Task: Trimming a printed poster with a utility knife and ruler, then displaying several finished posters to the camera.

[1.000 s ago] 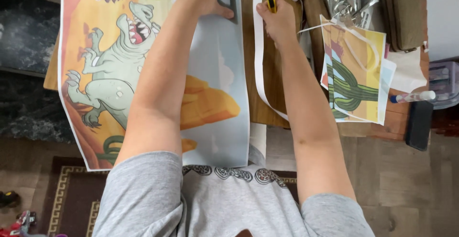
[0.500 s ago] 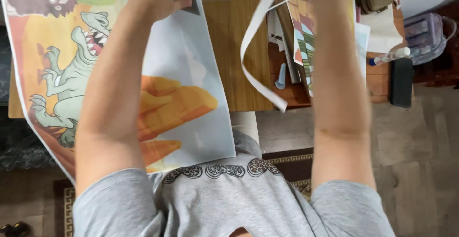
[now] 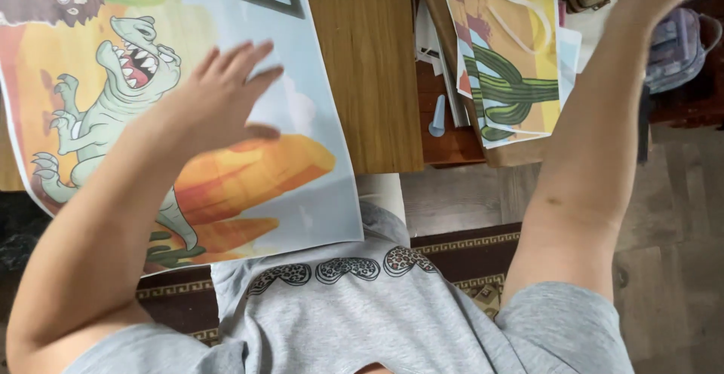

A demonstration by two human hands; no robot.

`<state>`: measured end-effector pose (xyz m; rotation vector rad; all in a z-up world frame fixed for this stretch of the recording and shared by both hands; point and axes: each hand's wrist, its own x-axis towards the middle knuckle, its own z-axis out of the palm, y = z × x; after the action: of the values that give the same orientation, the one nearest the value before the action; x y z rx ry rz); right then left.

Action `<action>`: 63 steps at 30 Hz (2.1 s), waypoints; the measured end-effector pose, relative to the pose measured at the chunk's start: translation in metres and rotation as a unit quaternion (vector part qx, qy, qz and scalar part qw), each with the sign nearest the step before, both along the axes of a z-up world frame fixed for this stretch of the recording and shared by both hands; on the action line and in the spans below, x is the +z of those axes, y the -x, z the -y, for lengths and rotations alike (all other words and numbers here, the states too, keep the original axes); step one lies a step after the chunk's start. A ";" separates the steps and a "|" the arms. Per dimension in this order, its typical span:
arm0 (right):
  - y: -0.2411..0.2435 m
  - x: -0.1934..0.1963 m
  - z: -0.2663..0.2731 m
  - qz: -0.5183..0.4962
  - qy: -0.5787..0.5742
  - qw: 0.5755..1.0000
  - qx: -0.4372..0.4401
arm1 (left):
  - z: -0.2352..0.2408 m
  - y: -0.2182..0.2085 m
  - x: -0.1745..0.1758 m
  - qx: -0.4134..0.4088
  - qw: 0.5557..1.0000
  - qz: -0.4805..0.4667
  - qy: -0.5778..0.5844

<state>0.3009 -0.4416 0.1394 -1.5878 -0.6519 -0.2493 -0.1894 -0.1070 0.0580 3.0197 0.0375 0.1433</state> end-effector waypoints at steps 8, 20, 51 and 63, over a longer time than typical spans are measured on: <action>-0.066 -0.093 0.008 0.089 0.322 0.918 -0.215 | 0.047 0.089 0.019 0.021 0.998 -0.037 0.053; 0.190 -0.015 -0.129 0.143 0.455 0.877 0.063 | 0.055 0.187 0.014 0.267 0.957 0.108 0.040; 0.160 -0.131 -0.311 0.140 0.418 0.891 0.110 | -0.005 0.168 -0.016 0.272 0.961 0.032 0.018; 0.144 -0.136 -0.315 0.129 0.361 0.923 0.040 | -0.006 0.170 -0.024 0.273 0.960 0.050 0.030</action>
<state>0.1567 -0.1270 0.0034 -2.2486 -1.0955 -0.1631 -0.3589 -0.1015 0.0343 2.8506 0.8470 0.3337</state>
